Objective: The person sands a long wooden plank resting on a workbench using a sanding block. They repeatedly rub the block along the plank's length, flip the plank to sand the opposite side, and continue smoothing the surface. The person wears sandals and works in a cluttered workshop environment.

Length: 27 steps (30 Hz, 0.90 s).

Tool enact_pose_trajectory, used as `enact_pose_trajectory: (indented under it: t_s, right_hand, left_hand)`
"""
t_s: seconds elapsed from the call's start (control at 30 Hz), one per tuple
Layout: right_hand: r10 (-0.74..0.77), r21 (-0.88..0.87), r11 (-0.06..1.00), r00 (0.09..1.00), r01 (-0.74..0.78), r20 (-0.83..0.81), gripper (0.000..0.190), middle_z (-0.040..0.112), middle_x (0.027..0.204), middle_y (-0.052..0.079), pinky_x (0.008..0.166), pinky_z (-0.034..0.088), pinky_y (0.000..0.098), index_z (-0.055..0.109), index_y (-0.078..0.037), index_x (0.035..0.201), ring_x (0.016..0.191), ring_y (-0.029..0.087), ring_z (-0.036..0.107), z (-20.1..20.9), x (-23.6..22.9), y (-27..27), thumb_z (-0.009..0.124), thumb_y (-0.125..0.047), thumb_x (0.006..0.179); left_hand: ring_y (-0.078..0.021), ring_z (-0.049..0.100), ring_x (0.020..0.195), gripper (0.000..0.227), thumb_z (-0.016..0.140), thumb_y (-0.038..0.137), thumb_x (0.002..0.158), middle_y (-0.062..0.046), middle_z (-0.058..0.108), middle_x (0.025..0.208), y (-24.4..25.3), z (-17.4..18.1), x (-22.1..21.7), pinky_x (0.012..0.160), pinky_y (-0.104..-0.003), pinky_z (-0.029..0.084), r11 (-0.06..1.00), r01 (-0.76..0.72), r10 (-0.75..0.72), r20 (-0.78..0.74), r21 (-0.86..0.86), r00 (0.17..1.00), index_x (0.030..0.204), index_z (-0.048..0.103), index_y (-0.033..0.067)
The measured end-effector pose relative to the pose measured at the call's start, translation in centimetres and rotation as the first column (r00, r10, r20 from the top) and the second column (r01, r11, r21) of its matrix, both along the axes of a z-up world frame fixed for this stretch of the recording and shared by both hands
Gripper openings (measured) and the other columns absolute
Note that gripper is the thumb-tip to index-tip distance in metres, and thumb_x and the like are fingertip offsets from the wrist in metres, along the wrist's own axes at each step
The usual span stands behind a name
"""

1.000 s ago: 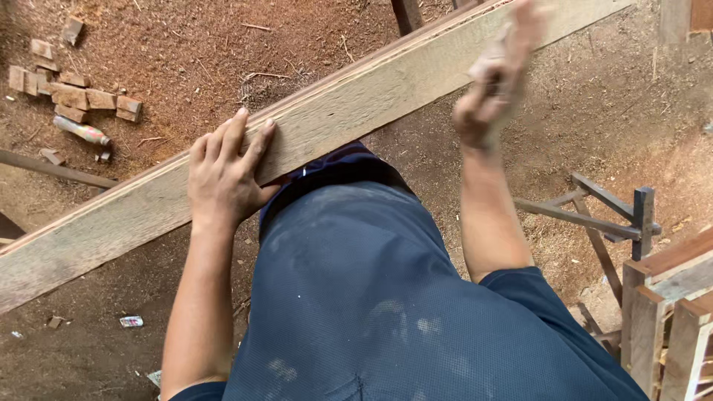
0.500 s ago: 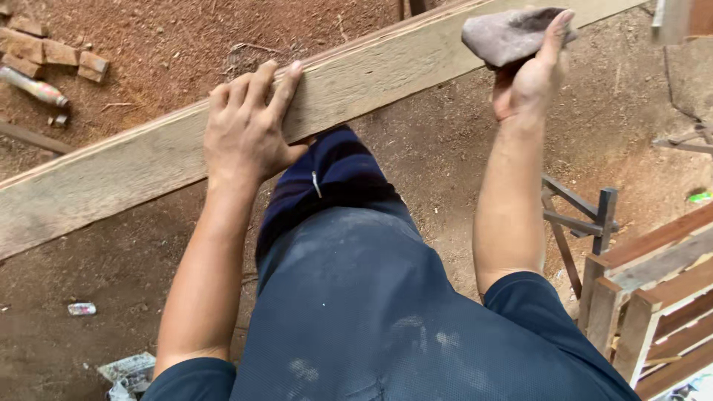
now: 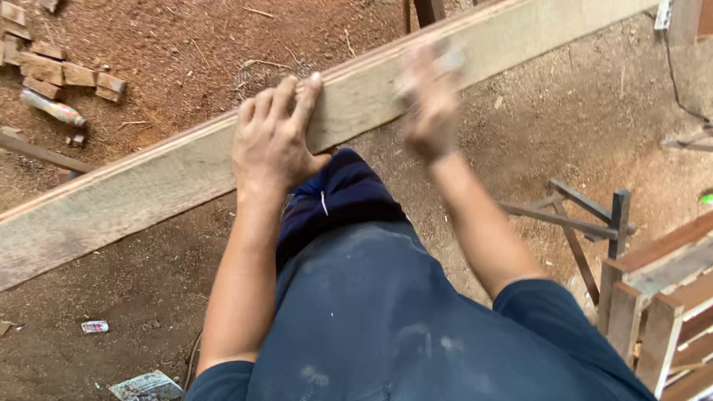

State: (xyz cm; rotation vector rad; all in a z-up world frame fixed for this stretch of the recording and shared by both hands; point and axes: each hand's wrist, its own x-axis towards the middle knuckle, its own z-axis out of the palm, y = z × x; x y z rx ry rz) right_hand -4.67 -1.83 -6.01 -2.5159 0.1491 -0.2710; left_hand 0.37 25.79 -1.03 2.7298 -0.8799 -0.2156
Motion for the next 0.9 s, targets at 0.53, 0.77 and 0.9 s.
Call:
enact_pose_trajectory:
  t_s: [0.53,0.77,0.9]
  right_hand:
    - [0.326,-0.058,0.944,0.898,-0.324,0.297,0.028,0.071,0.097,0.011,0.087,0.061,0.0349,0.074,-0.015,0.082,0.096,0.023,0.07,-0.5,-2.1,4.2,0.059,-0.012,0.105]
    - [-0.023,0.537,0.842,0.989,-0.06,0.146,0.033,0.068,0.087,0.006,0.09,0.061,0.0335,0.065,-0.012,0.083,0.087,0.015,0.069,2.1,0.3,-8.2,0.044,-0.013,0.109]
    - [-0.033,-0.201,0.975,0.953,0.097,0.3,0.035,0.073,0.093,0.008,0.091,0.065,0.033,0.068,-0.01,0.083,0.092,0.016,0.073,0.3,0.8,-6.8,0.046,-0.012,0.11]
  left_hand:
    - [-0.0296,0.054,0.119,0.117,0.088,0.074,0.061,-0.012,0.057,0.133,0.2,-0.4,0.1,0.104,-0.045,0.041,0.996,-0.024,0.022,-0.032,-0.088,0.999,0.152,0.045,0.0153]
    - [-0.0293,0.053,0.122,0.119,0.09,0.069,0.055,-0.011,0.057,0.134,0.4,0.4,0.1,0.107,-0.044,0.041,0.999,-0.025,0.024,-0.018,-0.047,1.0,0.152,0.046,0.0164]
    - [-0.0287,0.053,0.123,0.118,0.09,0.065,0.055,-0.01,0.057,0.136,-0.1,0.6,-0.1,0.107,-0.044,0.04,1.0,-0.02,0.019,-0.028,-0.019,0.999,0.153,0.045,0.0165]
